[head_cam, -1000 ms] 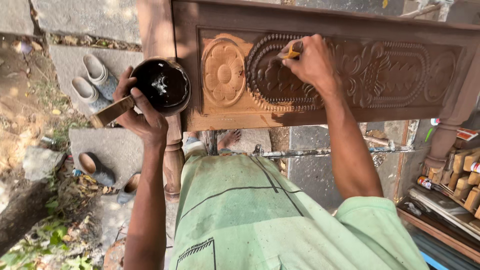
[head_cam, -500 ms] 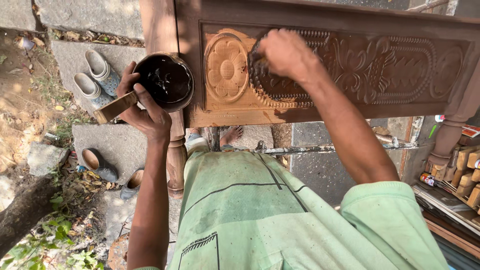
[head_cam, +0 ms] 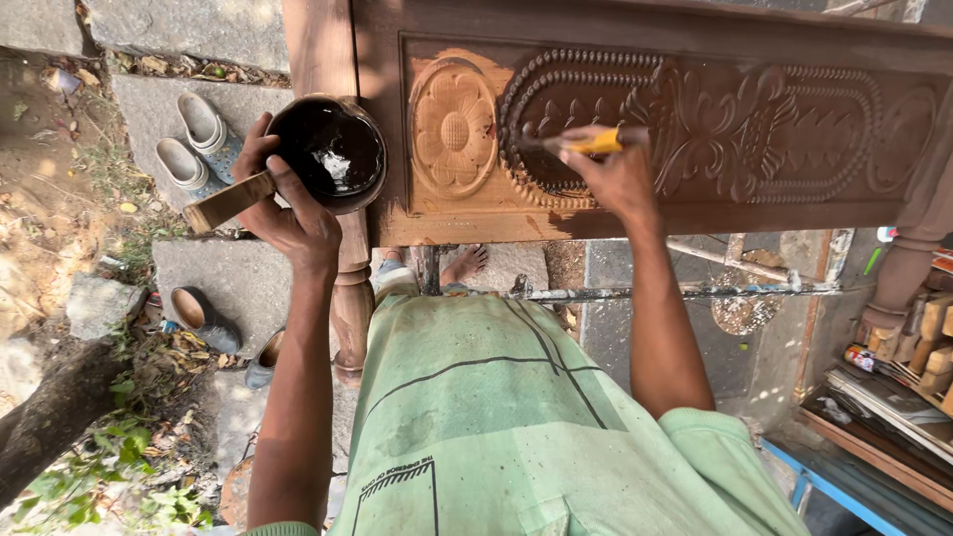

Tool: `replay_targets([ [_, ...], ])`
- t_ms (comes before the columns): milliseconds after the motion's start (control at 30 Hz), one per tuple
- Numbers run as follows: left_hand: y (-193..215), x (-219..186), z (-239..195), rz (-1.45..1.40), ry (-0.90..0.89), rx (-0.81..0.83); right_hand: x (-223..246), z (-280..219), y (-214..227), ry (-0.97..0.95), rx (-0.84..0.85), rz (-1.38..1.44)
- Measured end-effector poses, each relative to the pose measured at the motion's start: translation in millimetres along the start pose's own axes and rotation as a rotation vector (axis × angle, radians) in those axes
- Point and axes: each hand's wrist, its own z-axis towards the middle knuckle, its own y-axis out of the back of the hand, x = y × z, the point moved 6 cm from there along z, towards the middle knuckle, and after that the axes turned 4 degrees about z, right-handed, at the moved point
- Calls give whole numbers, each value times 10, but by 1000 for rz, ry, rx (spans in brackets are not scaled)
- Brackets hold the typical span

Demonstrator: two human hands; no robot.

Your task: The person applies a dark wood stain to a carved wooden headboard using a brush. They repeatedly dip the brush into a container held in the other hand and carefully paint the intricate floral and geometric patterns on the wood surface.

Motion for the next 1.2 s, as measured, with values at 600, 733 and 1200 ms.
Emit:
replay_targets([
  [600,-19,10,-14,-31,-16,14,-233,-164,-224,-352,-132,235],
  [733,-13,-5,4,13,-38,11,50,-48,-222,-134,-150,-88],
  [1200,-21,68,-10,-30,-6,3,140,-385,-248,-290,-249,275],
])
